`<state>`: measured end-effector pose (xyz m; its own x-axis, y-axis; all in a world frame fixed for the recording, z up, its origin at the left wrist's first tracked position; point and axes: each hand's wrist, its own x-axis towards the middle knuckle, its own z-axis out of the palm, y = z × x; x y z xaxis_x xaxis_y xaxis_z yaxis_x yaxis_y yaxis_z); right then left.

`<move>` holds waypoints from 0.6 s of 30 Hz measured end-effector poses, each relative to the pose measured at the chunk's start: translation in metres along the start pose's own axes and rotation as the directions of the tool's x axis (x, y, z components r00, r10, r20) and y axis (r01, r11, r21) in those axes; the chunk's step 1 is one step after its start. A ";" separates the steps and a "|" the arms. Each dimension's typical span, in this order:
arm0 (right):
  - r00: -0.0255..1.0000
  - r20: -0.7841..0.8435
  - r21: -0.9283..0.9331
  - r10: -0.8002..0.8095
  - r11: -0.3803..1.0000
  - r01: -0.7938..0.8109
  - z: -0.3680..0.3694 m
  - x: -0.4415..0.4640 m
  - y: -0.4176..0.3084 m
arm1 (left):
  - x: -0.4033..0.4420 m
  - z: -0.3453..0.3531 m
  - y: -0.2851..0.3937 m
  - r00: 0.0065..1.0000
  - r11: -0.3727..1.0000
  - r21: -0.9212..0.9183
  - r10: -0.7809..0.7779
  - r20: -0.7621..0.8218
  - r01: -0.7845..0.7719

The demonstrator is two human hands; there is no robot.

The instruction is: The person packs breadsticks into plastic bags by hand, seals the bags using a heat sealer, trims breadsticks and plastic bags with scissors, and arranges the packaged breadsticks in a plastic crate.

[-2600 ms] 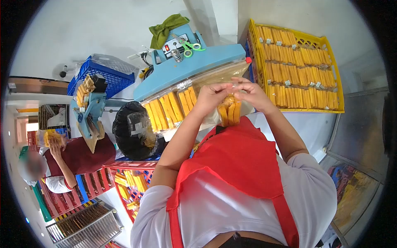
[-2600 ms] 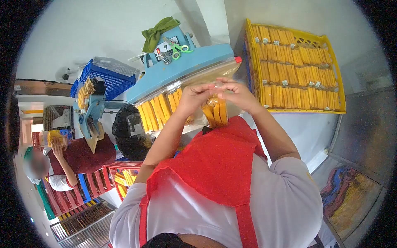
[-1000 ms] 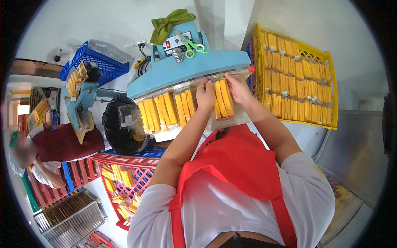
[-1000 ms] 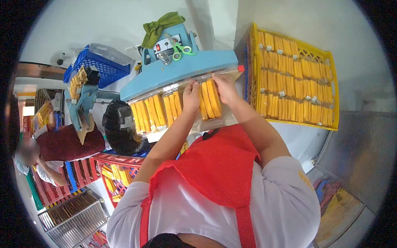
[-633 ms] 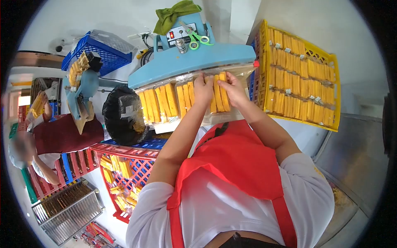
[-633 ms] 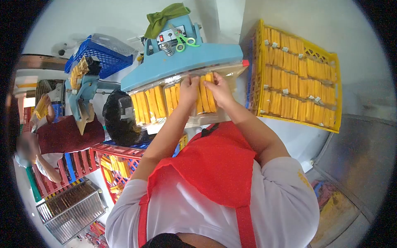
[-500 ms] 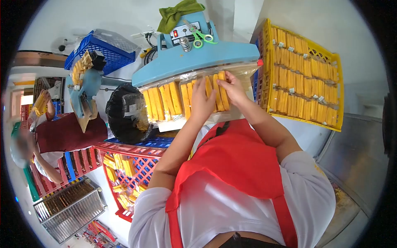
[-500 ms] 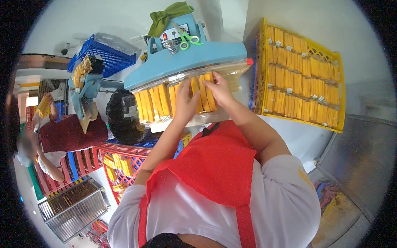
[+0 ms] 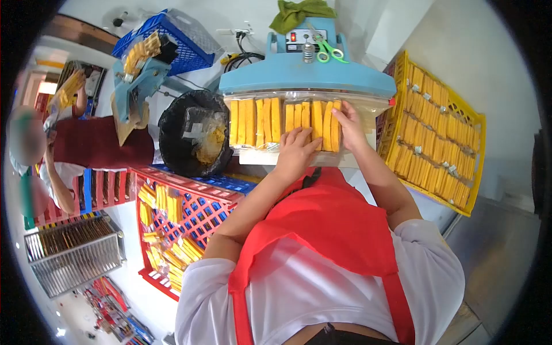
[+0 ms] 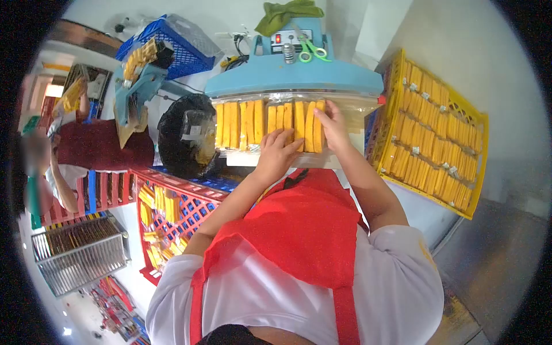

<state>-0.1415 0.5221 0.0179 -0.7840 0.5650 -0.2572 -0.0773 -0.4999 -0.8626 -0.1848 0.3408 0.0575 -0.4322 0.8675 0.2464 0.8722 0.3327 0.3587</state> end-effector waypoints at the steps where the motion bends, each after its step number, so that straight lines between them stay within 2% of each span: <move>1: 1.000 0.015 -0.008 0.005 1.000 -0.005 -0.001 -0.003 0.001 | -0.001 0.001 -0.001 1.000 1.000 0.002 -0.014 -0.010 0.014; 4: 1.000 0.019 -0.071 -0.007 0.997 0.008 -0.007 -0.006 0.006 | -0.005 0.001 -0.004 1.000 0.998 0.057 0.028 -0.003 -0.027; 6: 0.999 -0.029 -0.063 -0.028 0.998 0.026 -0.010 -0.008 0.011 | -0.008 -0.003 -0.002 0.995 0.994 0.101 -0.044 0.089 0.035; 9: 0.998 -0.065 -0.052 -0.025 0.998 0.021 -0.012 -0.011 0.011 | -0.019 0.001 -0.004 0.987 0.983 0.156 -0.113 0.118 0.094; 13: 0.997 -0.066 -0.062 -0.035 0.998 0.031 -0.009 -0.016 0.008 | -0.022 0.015 -0.010 0.987 0.955 0.295 -0.082 0.140 0.037; 15: 0.998 0.034 -0.101 -0.055 0.993 0.059 -0.010 -0.017 0.010 | -0.016 0.018 -0.013 0.997 0.925 0.378 -0.061 0.045 0.040; 18: 0.996 0.057 -0.052 -0.067 0.996 0.070 -0.010 -0.018 0.017 | -0.011 0.017 -0.015 0.997 0.942 0.336 -0.047 0.060 0.024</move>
<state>-0.1231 0.5101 0.0034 -0.8109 0.5587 -0.1740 -0.0995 -0.4247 -0.8999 -0.1889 0.3330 0.0342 -0.4579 0.8716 0.1752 0.8879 0.4582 0.0413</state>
